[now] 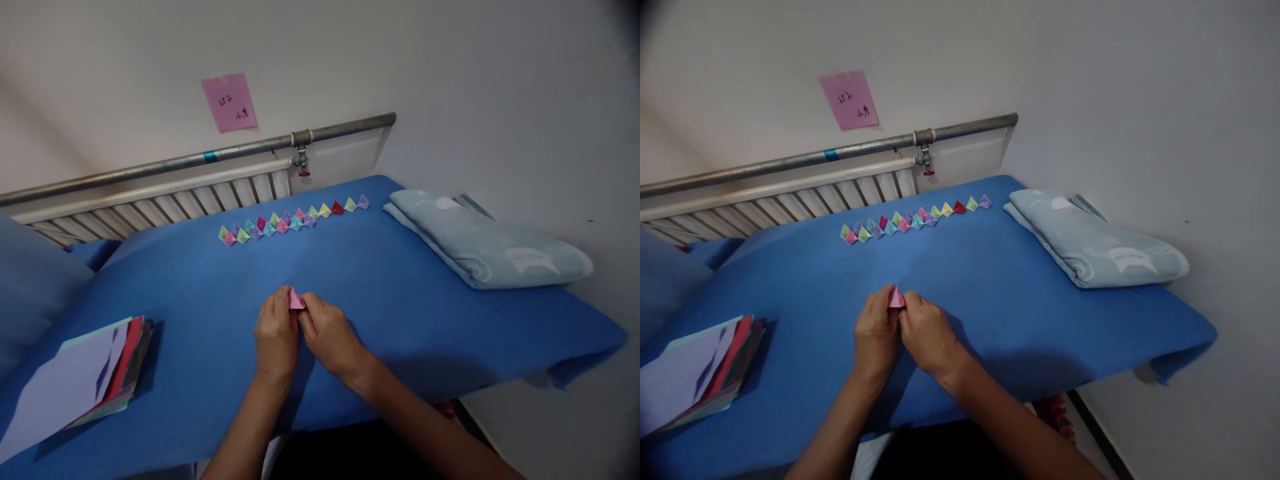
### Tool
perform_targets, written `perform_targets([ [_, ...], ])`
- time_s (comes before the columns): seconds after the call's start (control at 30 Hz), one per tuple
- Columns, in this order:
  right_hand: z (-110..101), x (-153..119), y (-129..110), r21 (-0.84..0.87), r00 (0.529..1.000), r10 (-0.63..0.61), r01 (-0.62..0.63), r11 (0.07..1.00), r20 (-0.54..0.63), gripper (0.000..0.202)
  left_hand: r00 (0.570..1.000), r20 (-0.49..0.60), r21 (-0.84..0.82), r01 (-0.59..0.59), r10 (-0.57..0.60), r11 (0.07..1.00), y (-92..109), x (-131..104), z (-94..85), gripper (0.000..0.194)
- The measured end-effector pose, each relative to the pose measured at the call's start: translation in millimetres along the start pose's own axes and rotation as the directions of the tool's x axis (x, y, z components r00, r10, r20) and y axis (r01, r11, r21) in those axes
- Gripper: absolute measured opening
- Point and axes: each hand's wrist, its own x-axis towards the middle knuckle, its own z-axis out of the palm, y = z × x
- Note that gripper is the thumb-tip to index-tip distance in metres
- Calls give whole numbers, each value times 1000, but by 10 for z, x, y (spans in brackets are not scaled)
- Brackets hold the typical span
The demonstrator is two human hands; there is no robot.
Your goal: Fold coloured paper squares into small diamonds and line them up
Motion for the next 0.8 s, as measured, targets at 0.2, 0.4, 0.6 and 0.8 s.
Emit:
perform_targets([
  [0.2, -7, -3, 12, 18, 999, 30, -30, 999, -21, 17, 1000, 11, 31, 19, -20, 999, 37, -19, -38, 21],
  [0.4, 0, -32, 76, 16, 999, 0, 0, 1000, -34, 18, 991, 32, -126, 132, -129, 983, 109, -67, -104, 24],
  [0.6, 6, -77, 129, 53, 998, -23, 26, 998, -61, 18, 979, 62, -193, 205, -196, 959, 153, -117, -152, 16],
  [0.8, 14, -82, 133, 99, 991, -48, 60, 993, -124, 20, 989, 45, -269, 149, -143, 951, 154, -149, -157, 15],
])
